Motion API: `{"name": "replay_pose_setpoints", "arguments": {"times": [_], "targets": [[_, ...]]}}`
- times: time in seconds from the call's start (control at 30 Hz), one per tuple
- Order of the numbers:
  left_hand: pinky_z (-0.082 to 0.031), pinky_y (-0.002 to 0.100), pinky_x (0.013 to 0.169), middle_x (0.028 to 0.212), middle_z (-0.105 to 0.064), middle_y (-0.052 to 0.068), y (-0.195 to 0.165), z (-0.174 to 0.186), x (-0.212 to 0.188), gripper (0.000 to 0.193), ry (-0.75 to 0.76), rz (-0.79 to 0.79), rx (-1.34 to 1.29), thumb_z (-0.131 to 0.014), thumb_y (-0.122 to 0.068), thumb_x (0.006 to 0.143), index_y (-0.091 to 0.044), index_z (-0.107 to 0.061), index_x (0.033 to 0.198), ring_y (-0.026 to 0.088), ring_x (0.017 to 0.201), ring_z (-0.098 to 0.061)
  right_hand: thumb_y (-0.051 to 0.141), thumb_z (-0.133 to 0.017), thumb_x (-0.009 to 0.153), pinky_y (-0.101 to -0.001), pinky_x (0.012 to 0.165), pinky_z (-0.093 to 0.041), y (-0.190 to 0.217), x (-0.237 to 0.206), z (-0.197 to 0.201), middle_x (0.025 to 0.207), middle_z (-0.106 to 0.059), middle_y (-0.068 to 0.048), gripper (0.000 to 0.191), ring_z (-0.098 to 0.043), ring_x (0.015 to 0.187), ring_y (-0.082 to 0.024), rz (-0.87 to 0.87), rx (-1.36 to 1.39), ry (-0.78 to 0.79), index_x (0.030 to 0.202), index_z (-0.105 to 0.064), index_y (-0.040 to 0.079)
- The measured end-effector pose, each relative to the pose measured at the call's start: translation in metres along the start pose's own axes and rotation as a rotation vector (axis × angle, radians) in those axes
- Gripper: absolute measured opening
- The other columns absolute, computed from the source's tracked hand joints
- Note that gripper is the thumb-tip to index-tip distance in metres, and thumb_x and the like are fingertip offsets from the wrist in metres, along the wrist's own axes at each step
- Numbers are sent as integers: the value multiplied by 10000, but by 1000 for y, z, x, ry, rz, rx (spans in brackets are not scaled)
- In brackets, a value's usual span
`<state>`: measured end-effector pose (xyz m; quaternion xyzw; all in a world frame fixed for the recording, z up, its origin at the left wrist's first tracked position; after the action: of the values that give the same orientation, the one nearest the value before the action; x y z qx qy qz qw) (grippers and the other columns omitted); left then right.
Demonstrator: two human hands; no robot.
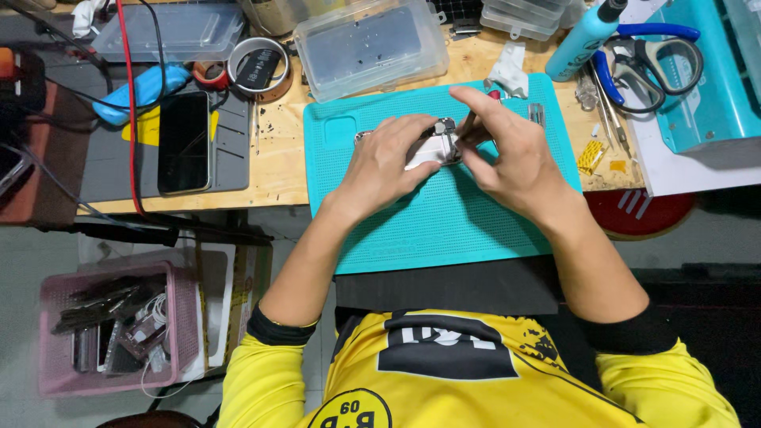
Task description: The person repairs a disassembled smartphone at a workbench. They unscrew components with a screwdriver, pry at the phone's internals, lift and reposition internal parts with tweezers, and hold the phone chassis up to work on its edge and interior.
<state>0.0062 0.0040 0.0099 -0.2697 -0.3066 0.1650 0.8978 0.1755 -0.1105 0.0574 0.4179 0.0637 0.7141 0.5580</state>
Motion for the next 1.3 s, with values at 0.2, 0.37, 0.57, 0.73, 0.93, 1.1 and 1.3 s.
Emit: {"name": "replay_pose_setpoints", "arguments": {"times": [0.2, 0.37, 0.57, 0.73, 0.93, 1.1, 1.3], "targets": [[-512, 463, 987, 1290, -679, 131, -2, 1, 0, 521, -2, -4, -3, -812, -219, 844, -66, -620, 1303, 365, 1149, -646, -39, -793, 929, -325, 742, -566, -2, -1, -2, 916, -646, -104, 643, -678, 796, -202, -73, -74, -55, 1501, -516, 59], [-511, 467, 991, 1293, -676, 134, -1, 1, 0, 542, 6, 0, 2, -822, -222, 837, -56, -609, 1306, 373, 1153, -641, -43, -777, 925, -324, 784, -577, -3, -2, -2, 976, -662, -114, 651, -686, 848, -207, -16, -72, -35, 1509, -505, 55], [-486, 490, 1063, 1321, -663, 145, 2, 0, -1, 568, 22, -16, 13, -819, -225, 848, -46, -585, 1333, 384, 1191, -631, -23, -779, 916, -324, 804, -588, -3, -2, -2, 985, -670, -114, 673, -700, 873, -199, -21, -38, -10, 1512, -475, 55], [-430, 542, 1128, 1351, -644, 153, 3, -1, -2, 599, 22, -15, -5, -822, -234, 856, -40, -568, 1363, 397, 1234, -614, -41, -745, 939, -323, 809, -595, -2, -2, -4, 975, -666, -107, 648, -717, 877, -191, -61, -5, -15, 1522, -483, 66], [-420, 570, 1148, 1360, -644, 135, 1, -1, -1, 597, 35, -3, -5, -821, -237, 862, -54, -567, 1369, 385, 1256, -614, -41, -770, 924, -332, 765, -580, -2, -1, -3, 940, -658, -112, 658, -692, 827, -202, -64, -74, -28, 1513, -497, 62], [-409, 576, 1154, 1354, -641, 133, -1, 1, -1, 589, 35, 13, -4, -815, -231, 872, -55, -566, 1375, 383, 1246, -617, -33, -779, 905, -329, 766, -573, -1, -1, -3, 973, -656, -123, 666, -670, 827, -211, 10, -83, -44, 1495, -487, 63], [-392, 591, 1167, 1362, -631, 136, -1, -2, -1, 608, 30, -5, -5, -822, -220, 852, -50, -565, 1376, 378, 1260, -607, -80, -695, 906, -318, 876, -608, -1, -2, -1, 1073, -678, -113, 686, -721, 963, -197, 27, 26, 12, 1539, -478, 68]]}}
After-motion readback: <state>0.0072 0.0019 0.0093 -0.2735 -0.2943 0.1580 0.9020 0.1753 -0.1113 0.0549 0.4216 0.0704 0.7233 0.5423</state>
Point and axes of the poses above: each hand's wrist, its own x-axis towards the middle knuckle, its own z-axis out of the back of the hand, y = z × x, the point moved 2 cm from there along x, towards the middle knuckle
